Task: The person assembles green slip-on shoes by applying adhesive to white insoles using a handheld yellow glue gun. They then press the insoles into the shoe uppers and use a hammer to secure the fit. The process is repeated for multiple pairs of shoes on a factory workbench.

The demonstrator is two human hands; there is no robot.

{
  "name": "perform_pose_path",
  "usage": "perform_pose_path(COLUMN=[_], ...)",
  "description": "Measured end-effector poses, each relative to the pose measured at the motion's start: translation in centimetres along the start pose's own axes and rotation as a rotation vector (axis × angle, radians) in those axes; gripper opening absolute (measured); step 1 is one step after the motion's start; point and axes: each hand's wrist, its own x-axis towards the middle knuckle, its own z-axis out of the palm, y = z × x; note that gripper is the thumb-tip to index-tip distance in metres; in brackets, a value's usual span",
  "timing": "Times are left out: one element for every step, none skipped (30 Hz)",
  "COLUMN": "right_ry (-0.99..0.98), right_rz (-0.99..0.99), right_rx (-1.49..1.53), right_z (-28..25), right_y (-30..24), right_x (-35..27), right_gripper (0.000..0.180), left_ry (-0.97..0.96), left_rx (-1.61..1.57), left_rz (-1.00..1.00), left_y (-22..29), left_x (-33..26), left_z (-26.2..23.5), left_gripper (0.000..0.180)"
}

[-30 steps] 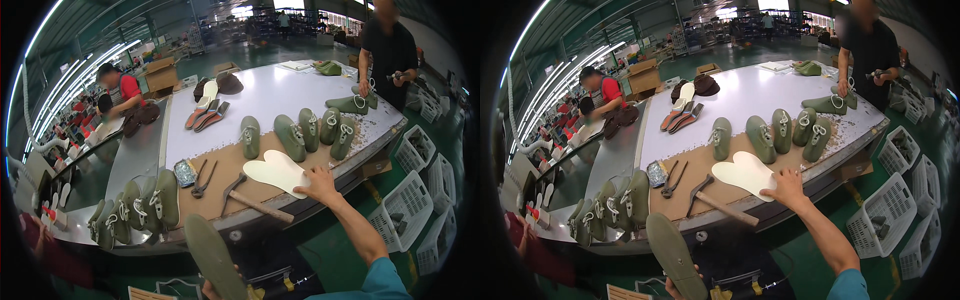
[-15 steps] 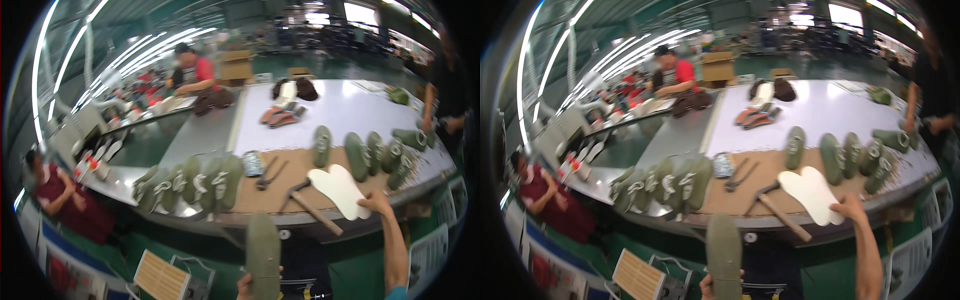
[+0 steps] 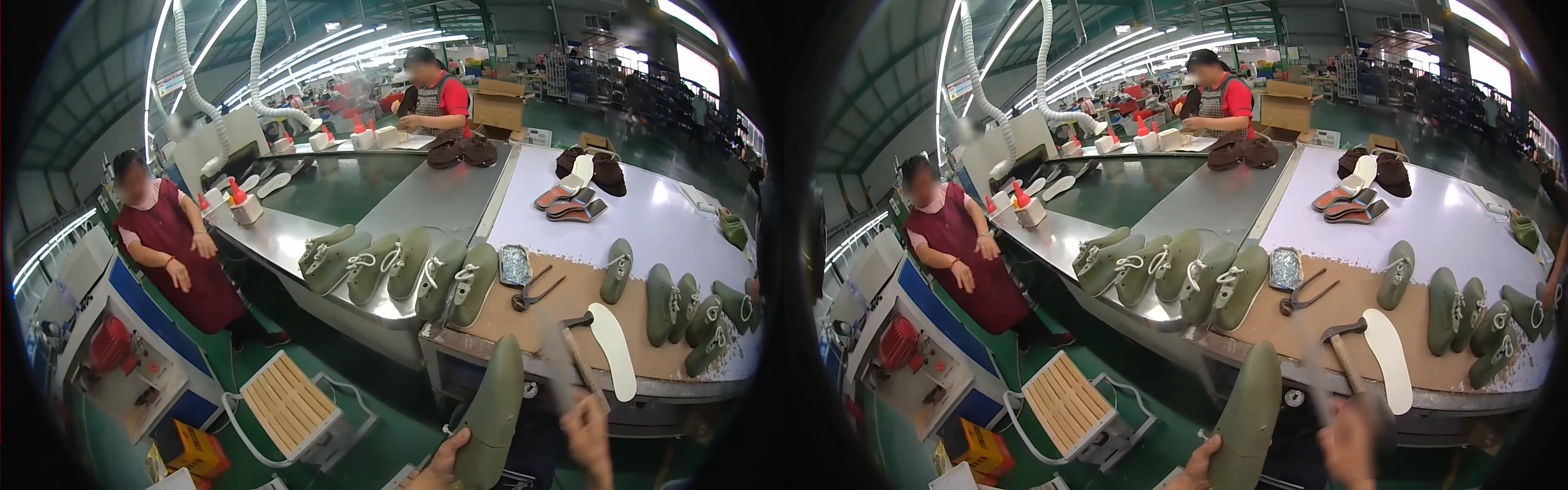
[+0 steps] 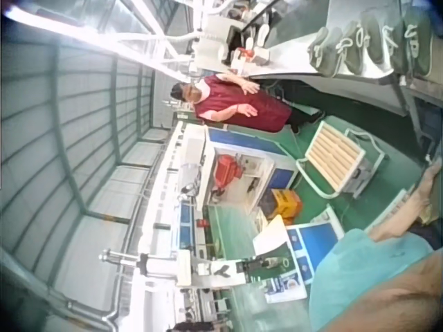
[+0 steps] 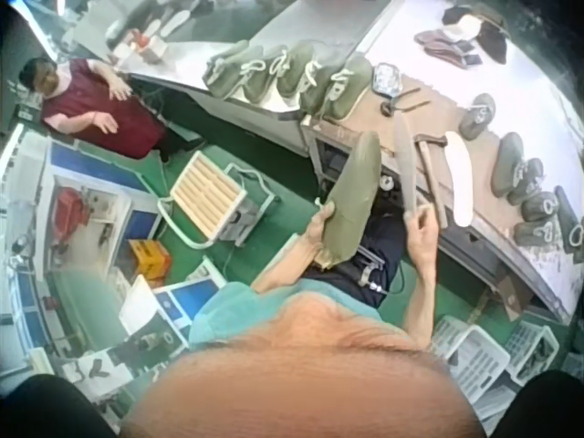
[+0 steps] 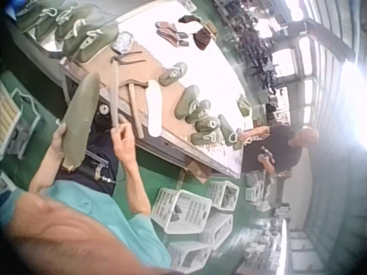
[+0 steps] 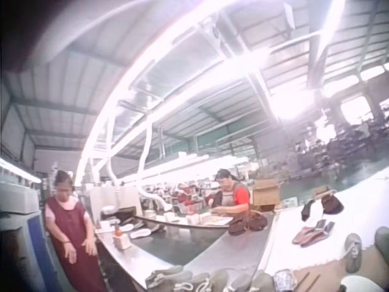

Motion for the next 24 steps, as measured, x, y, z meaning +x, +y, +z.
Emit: perform_pose_path(right_ry=[-0.043, -0.062, -0.118, -0.019, 0.008, 0.038, 0.033, 0.025, 0.015, 0.049, 0.081, 0.109, 0.112, 0.122, 0.113, 0.1, 0.101, 0.082, 0.064, 0.046, 0.034, 0.016, -0.015, -0.027], right_rz=[-0.027, -0.072, -0.106, -0.199, -0.161, -0.123, -0.085, -0.051, -0.021, -0.044, -0.051, -0.061, -0.102, -0.086, -0.022, 0.044, 0.068, 0.088, 0.103, 0.079, 0.052, 0.023, 0.029, -0.05], right_rx=[0.033, 0.029, -0.039, -0.007, 0.018, 0.04, 0.04, 0.042, 0.046, -0.001, -0.068, -0.131, -0.263, -0.24, -0.272, -0.303, -0.352, -0.393, -0.437, -0.477, -0.521, -0.56, -0.597, -0.668], right_z=[2.6, 5.3, 8.4, 10.2, 10.6, 10.7, 10.6, 10.4, 10.2, 9.7, 8.9, 8.1, 7.1, 6.4, 5.5, 5.0, 4.6, 4.4, 4.3, 4.3, 4.2, 4.3, 4.2, 4.1], right_y=[1.5, 2.0, 0.6, -0.2, -0.4, -0.5, -0.5, -0.5, -0.4, 0.0, 0.6, 1.0, 0.6, 1.6, 2.5, 3.1, 3.4, 3.6, 3.8, 4.3, 5.0, 5.1, 4.9, 5.1], right_x=[-1.1, -2.1, -3.6, -4.2, -4.3, -4.3, -4.5, -4.5, -4.4, -4.2, -4.1, -4.0, -4.1, -4.5, -5.0, -5.5, -5.9, -6.1, -6.2, -6.4, -6.7, -6.5, -6.4, -6.3], right_gripper=[0.03, 0.035, 0.056, 0.057, 0.056, 0.056, 0.056, 0.057, 0.058, 0.057, 0.058, 0.058, 0.059, 0.06, 0.061, 0.062, 0.062, 0.063, 0.063, 0.063, 0.062, 0.062, 0.062, 0.065], left_ry=[0.084, 0.068, 0.06, 0.051, 0.061, 0.062, 0.069, 0.076, -0.041, -0.166, -0.184, -0.088, 0.038, 0.215, 0.319, 0.476, 0.583, 0.661, 0.742, 0.833, 0.917, 1.008, 1.09, 1.16], left_rx=[0.035, 0.178, 0.324, 0.468, 0.514, 0.573, 0.634, 0.699, 0.992, 1.281, 1.634, 1.724, 1.767, 1.829, 1.887, 1.945, 1.999, 2.064, 2.122, 2.21, 2.286, 2.362, 2.382, 2.397], left_rz=[0.034, 0.142, 0.254, 0.365, 0.385, 0.397, 0.407, 0.422, 0.652, 0.88, 1.115, 1.249, 1.382, 1.487, 1.542, 1.519, 1.524, 1.501, 1.478, 1.367, 1.253, 1.132, 1.08, 1.029], left_y=[-0.5, -1.1, -1.8, -2.1, -1.8, -1.5, -1.2, -0.3, 1.2, 3.0, 5.6, 7.7, 10.1, 12.6, 15.6, 18.6, 21.4, 24.4, 26.8, 28.5, 29.6, 30.6, 31.1, 31.2], left_x=[0.5, 1.3, 2.2, 2.5, 2.1, 1.4, 0.5, 0.1, 0.7, 1.6, 1.9, 2.0, 2.5, 3.4, 4.6, 5.9, 8.2, 10.0, 11.8, 13.4, 15.2, 16.5, 17.6, 19.2], left_z=[-0.2, -1.1, -2.4, -3.2, -2.5, -1.3, 0.1, 1.3, 1.7, 2.3, 3.5, 4.9, 6.1, 6.4, 6.3, 5.5, 5.1, 4.4, 3.7, 3.8, 4.2, 4.3, 4.2, 4.3], left_gripper=[0.075, 0.074, 0.073, 0.072, 0.07, 0.065, 0.062, 0.058, 0.052, 0.046, 0.041, 0.038, 0.036, 0.039, 0.044, 0.049, 0.05, 0.052, 0.055, 0.057, 0.06, 0.064, 0.065, 0.067])
